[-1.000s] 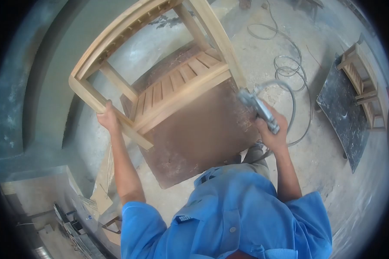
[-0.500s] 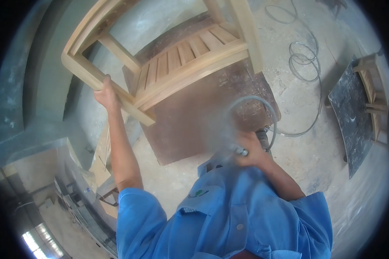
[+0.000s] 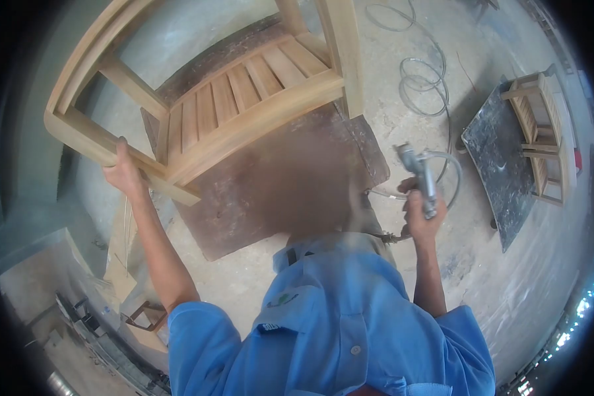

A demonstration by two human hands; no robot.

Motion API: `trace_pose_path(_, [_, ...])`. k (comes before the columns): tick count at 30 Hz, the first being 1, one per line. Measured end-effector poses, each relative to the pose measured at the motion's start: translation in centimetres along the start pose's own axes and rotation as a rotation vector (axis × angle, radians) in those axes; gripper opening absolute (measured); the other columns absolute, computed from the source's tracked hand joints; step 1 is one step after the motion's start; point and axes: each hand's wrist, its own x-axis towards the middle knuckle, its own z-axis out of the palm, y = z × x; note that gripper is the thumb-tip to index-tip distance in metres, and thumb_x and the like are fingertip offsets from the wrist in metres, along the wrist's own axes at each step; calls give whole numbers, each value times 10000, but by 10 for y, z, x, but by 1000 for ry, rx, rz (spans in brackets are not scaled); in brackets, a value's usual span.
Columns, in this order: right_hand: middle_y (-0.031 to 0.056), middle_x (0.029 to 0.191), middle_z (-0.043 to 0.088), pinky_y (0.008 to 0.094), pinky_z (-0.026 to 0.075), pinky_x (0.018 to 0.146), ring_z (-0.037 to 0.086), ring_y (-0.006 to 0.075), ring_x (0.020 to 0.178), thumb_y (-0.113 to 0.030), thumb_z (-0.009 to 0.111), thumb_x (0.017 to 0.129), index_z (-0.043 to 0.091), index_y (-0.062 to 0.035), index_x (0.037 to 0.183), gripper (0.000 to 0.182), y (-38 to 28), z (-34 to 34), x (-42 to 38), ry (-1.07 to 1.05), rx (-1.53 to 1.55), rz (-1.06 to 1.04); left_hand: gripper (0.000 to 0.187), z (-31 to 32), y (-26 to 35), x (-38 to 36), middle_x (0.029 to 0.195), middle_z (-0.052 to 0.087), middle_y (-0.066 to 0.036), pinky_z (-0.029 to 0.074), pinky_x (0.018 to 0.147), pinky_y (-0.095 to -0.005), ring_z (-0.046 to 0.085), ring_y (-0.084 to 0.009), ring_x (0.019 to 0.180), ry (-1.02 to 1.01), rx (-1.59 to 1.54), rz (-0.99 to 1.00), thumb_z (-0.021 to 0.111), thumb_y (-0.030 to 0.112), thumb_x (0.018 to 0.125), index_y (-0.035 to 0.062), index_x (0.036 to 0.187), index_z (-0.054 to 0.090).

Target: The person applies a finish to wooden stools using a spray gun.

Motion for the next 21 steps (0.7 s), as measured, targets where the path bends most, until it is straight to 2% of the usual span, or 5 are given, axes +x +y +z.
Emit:
trace_pose_path(8, [118,901,684,243,471,555,595,99,665,-255,596,946,527,68,1322,500,-22,29,19,-79,86,-259,324,0,4,-26,899,637,-109,492,754,-335,598,-188,790,73,3,31,736,191,820,-58,986,613])
trace_pose_path(11, [118,885,682,248,463,548,561,91,598,-249,591,948,548,66,1296,471,-41,16,36,28,64,-174,331,-5,-11,-41,918,646,-133,500,740,-341,606,-198,789,89,3,21,732,177,833,-81,995,603])
trace_pose_path(19, [127,848,683,227,439,481,585,112,601,-386,573,980,635,37,957,427,-91,-64,103,264,-5,-167,379,-20,-89,-95,1111,645,-198,488,891,-362,625,-240,962,67,-19,43,696,151,871,-121,1108,577])
trace_pose_path(20, [131,870,670,228,438,483,606,132,670,-397,558,987,593,28,1145,454,-84,-78,106,216,15,-140,383,-23,-105,-101,1148,638,-207,478,926,-366,622,-248,992,75,-9,90,687,151,879,-126,1118,573])
trace_pose_path(21, [122,879,668,232,430,487,605,135,685,-424,538,990,594,15,1117,460,-81,-82,106,194,43,-134,387,-29,-119,-106,1178,623,-207,458,954,-377,606,-257,1031,22,37,166,667,147,892,-121,1150,561])
